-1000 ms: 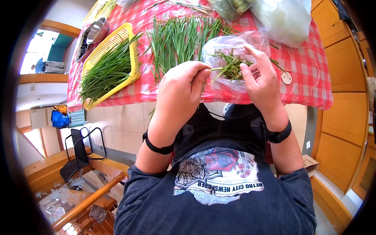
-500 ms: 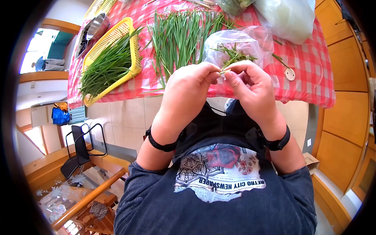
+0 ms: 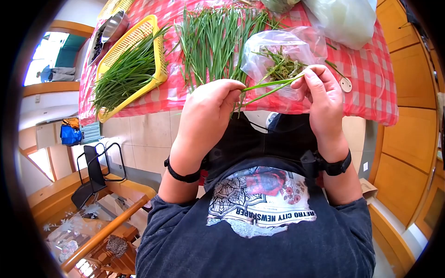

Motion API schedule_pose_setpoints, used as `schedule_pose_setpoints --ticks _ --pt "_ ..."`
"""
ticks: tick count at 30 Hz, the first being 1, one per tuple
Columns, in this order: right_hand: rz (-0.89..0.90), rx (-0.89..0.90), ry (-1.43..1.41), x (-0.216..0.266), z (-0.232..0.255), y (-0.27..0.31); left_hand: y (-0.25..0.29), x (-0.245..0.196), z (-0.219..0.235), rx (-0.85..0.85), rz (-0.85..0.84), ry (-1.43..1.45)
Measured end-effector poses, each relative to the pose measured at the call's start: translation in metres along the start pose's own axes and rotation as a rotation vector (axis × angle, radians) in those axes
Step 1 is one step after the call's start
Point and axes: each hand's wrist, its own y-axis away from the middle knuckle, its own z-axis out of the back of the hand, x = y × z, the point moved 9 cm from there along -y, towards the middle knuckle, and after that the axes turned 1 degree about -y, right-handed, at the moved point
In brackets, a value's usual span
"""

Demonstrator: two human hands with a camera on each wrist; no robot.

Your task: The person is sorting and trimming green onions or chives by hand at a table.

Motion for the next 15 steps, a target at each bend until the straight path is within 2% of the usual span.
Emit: schedule_pose_setpoints --ticks 3,5,9,13,15 --pt "-0.031 -0.010 -0.011 -0.002 0.000 0.003 0.004 -0.002 0.003 -0.024 -0.019 0.011" --pt "-0.041 0.002 -0.040 -0.006 -0.004 0.006 0.003 -0.011 -0.001 -0.019 -0.090 -0.035" --pt "-0.068 0.042 -0.079 -0.011 -0.008 0.010 0.001 -0.015 -0.009 0.038 -0.050 0.019" --pt "-0.083 0.055 -0.015 -0.011 -0.010 0.014 0.000 -0.023 -0.017 0.036 -0.092 0.038" --pt "-0.088 0.045 -0.002 -0.012 -0.011 0.015 0.000 -0.025 -0.017 -0.016 -0.094 0.085"
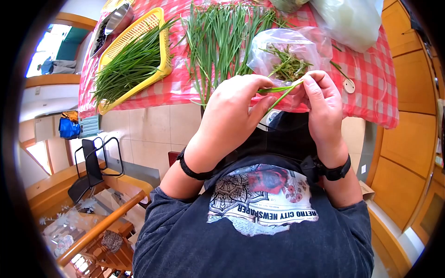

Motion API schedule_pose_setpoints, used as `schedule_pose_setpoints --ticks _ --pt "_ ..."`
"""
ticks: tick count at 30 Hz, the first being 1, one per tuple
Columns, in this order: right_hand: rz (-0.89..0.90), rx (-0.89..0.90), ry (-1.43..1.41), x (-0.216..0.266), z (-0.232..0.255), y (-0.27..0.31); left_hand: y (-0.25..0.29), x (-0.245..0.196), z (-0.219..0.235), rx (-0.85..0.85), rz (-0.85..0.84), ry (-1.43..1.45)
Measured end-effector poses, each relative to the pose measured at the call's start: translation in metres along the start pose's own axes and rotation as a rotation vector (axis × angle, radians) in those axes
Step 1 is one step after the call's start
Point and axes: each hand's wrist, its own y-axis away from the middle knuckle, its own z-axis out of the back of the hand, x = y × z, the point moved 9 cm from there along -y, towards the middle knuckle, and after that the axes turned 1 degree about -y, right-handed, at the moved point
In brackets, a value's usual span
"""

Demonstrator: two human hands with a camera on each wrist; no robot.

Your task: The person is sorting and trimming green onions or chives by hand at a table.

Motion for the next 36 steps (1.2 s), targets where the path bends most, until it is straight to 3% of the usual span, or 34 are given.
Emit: schedule_pose_setpoints --ticks 3,7,10,12,18,25,33,36 --pt "0.007 0.011 0.000 -0.002 -0.003 0.001 0.002 -0.005 0.003 -0.071 -0.040 -0.075" --pt "0.005 -0.012 -0.054 -0.003 -0.005 0.004 0.001 -0.008 -0.002 -0.009 -0.079 -0.117" --pt "0.011 -0.018 -0.052 -0.003 -0.005 0.004 0.004 0.000 0.007 -0.159 0.011 -0.017" --pt "0.013 -0.019 -0.051 -0.002 -0.005 0.004 0.003 -0.006 0.007 -0.125 -0.118 -0.121" --pt "0.011 -0.018 -0.031 0.000 -0.006 0.005 0.002 -0.007 0.005 -0.097 -0.144 -0.142" --pt "0.043 -0.015 0.044 0.003 -0.008 0.007 0.000 -0.002 0.000 -0.027 -0.086 -0.162" --pt "0.083 0.025 0.108 0.008 -0.011 0.012 0.001 0.015 -0.011 0.212 0.055 -0.156" --pt "0.090 0.034 0.114 0.007 -0.012 0.012 0.000 0.012 -0.010 0.159 -0.002 -0.102"
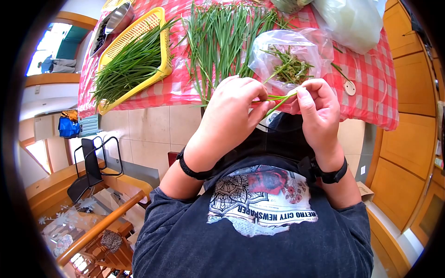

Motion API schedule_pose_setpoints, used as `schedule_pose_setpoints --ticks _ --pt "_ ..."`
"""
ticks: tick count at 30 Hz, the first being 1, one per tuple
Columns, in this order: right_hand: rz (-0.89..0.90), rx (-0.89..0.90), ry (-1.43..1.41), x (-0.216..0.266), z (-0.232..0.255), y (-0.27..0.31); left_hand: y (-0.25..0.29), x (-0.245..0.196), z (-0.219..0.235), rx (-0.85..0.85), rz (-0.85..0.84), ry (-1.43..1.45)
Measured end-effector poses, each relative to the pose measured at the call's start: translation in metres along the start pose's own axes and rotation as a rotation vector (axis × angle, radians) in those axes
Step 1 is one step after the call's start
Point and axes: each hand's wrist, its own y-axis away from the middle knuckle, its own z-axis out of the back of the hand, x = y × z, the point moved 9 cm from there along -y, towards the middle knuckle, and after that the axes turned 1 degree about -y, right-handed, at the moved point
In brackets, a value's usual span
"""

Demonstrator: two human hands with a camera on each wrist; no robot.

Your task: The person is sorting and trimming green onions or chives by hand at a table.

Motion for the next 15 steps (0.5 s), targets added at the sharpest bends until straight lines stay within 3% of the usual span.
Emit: schedule_pose_setpoints --ticks 6,9,15 --pt "0.021 0.007 -0.008 -0.002 -0.004 0.001 -0.001 -0.011 0.002 -0.030 -0.051 0.184" --pt "0.026 -0.009 0.012 0.001 -0.001 0.001 -0.001 -0.010 0.004 0.001 -0.062 0.131" --pt "0.120 -0.066 0.084 0.012 0.022 -0.002 0.013 0.018 0.020 -0.085 0.021 0.121"
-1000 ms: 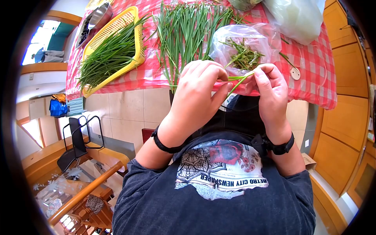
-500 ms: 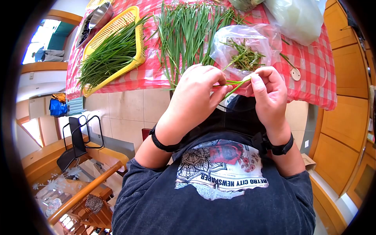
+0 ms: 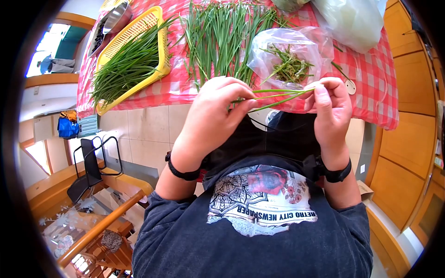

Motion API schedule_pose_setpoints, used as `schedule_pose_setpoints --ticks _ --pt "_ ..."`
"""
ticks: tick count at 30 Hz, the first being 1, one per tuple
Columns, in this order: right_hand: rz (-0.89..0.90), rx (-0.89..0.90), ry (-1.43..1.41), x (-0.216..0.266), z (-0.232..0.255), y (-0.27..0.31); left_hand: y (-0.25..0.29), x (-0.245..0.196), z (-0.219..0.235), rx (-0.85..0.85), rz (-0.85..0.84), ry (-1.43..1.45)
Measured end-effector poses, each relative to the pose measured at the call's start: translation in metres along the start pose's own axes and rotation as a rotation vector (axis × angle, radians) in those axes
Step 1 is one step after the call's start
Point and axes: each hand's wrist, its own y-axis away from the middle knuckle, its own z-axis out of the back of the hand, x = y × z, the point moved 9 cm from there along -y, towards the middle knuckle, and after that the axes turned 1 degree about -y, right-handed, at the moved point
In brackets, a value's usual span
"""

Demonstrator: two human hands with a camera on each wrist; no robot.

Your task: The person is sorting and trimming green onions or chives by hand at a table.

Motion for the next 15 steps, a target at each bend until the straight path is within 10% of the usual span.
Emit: schedule_pose_setpoints --ticks 15 --pt "0.027 -0.179 -0.127 0.000 0.054 -0.013 0.038 0.053 0.073 -0.167 0.188 -0.031"
